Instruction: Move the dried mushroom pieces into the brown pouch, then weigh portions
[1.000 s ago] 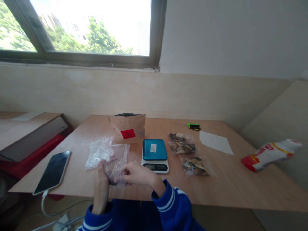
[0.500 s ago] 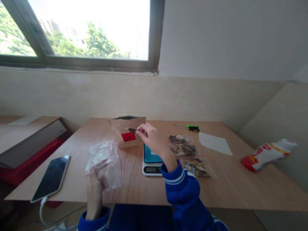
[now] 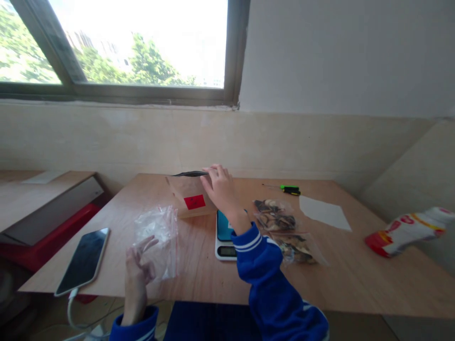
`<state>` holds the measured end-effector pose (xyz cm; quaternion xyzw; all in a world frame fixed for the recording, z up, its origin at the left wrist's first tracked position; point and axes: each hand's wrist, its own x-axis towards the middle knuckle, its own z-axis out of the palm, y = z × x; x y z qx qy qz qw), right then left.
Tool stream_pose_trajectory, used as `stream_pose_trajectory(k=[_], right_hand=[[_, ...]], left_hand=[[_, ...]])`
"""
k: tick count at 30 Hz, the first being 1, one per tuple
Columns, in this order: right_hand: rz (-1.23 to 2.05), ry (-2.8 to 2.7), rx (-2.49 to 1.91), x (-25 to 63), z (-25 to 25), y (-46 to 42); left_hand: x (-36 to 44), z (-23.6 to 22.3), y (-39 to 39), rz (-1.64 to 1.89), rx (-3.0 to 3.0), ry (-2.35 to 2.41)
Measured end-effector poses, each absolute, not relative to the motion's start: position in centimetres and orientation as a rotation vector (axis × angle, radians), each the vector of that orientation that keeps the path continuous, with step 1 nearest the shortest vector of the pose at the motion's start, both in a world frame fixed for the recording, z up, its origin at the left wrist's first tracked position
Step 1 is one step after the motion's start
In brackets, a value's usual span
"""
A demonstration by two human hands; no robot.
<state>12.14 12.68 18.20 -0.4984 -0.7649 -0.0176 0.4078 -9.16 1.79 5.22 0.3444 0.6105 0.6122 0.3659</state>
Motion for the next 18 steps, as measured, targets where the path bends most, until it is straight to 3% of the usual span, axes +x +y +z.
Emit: stream_pose_trajectory(k=[2,8,13,18], right_hand=[[0.226,-1.841,-1.159,11.6,16.8,9.9],[1.443,-1.69,-1.029,8.2,9.6,1.5],[1.629,-1.266,-0.938,7.0,6.4,0.6],[1.593,-1.341,-0.966,7.6,6.8,0.7]], left_hand=[[-8.8,5.6,1.7,1.579,0.848,1.511],[-6.9,6.4,1.5,1.699,0.819,1.456],[-7.3,6.3,1.3,1.626,0.808,1.53],[-8.5,7.0,1.5,1.574,1.036,1.63]])
